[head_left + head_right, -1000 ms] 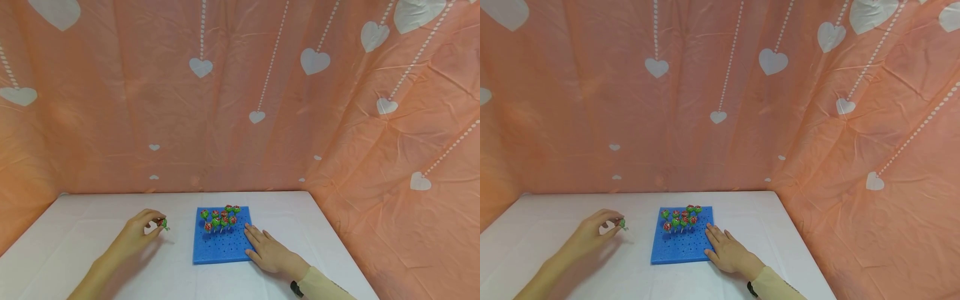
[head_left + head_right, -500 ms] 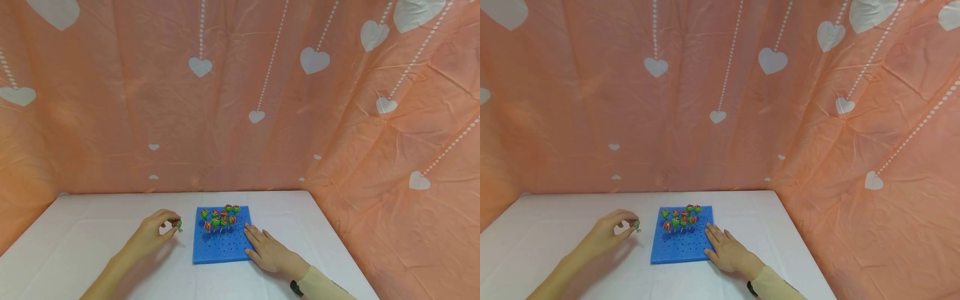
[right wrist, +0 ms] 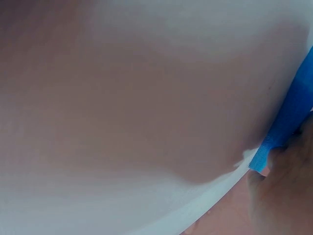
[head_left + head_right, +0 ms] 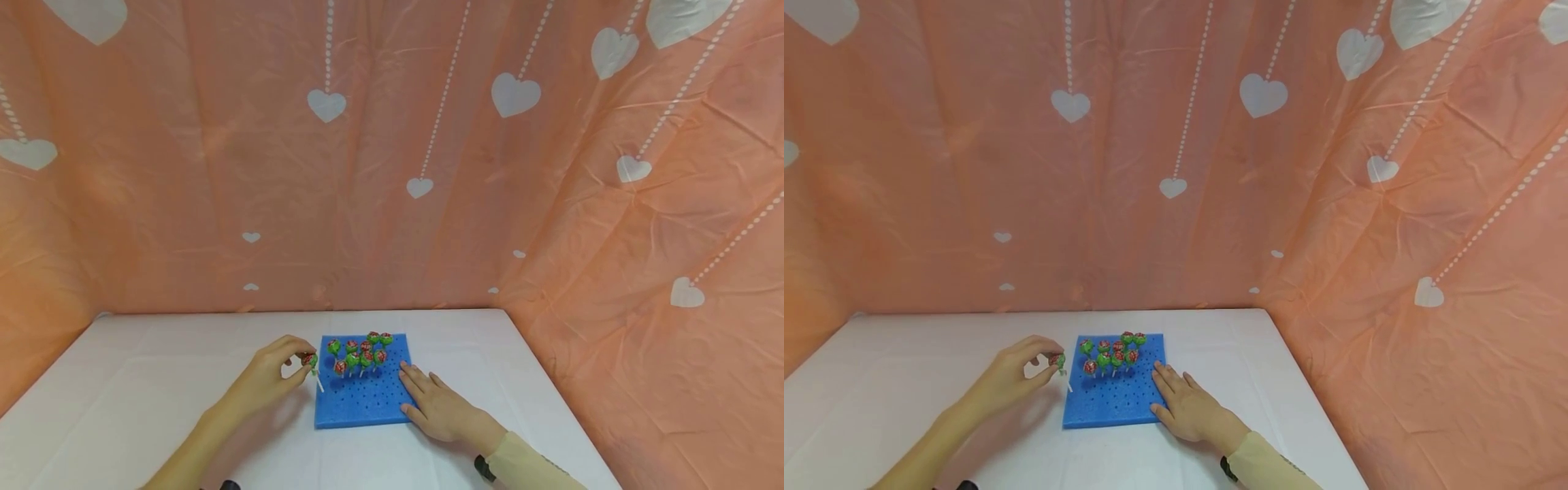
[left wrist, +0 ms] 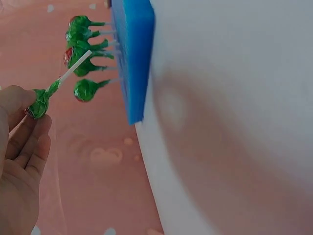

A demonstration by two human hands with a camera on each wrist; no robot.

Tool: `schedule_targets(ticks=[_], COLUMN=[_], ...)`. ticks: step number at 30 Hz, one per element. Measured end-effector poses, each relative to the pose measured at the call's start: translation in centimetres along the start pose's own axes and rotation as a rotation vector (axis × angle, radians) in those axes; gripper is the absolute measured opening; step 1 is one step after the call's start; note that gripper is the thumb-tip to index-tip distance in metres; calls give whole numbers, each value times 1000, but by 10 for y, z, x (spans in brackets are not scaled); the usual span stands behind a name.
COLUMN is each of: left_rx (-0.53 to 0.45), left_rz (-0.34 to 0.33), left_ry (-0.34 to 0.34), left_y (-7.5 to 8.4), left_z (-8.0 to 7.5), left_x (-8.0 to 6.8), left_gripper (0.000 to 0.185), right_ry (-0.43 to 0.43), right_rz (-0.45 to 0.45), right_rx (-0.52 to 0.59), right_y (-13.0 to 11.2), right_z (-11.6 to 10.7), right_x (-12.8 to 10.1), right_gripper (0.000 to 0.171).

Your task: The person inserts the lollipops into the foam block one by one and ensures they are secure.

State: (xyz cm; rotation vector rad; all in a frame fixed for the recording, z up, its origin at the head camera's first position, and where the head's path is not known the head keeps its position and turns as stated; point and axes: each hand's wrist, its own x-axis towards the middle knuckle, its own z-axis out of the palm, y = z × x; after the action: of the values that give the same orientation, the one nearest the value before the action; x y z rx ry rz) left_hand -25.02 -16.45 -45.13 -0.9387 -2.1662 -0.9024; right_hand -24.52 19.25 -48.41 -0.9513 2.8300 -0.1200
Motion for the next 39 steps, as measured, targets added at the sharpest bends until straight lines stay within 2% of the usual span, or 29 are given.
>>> schedule_targets(ticks=[6, 15, 23, 32, 39], left_rx=[-16, -63, -111, -107, -115], left_rz=[-45, -102, -148, -142, -143], left_ry=[-42, -99, -153, -170, -191], left_y=[9, 19, 29, 38, 41], left_z=[7, 21, 35, 52, 63], left_x=[7, 22, 35, 48, 57], left_gripper=[29, 27, 30, 29, 30], right_ry=[18, -3, 11, 47, 43], right_rz=[-28, 3, -15, -36, -27], right_rx=[-7, -3, 0, -19, -29], right_y=[0, -1, 0, 4, 4], right_z=[1, -2, 1, 5, 5], right_x=[0, 0, -1, -1, 1], right_gripper=[71, 68, 69, 72, 70])
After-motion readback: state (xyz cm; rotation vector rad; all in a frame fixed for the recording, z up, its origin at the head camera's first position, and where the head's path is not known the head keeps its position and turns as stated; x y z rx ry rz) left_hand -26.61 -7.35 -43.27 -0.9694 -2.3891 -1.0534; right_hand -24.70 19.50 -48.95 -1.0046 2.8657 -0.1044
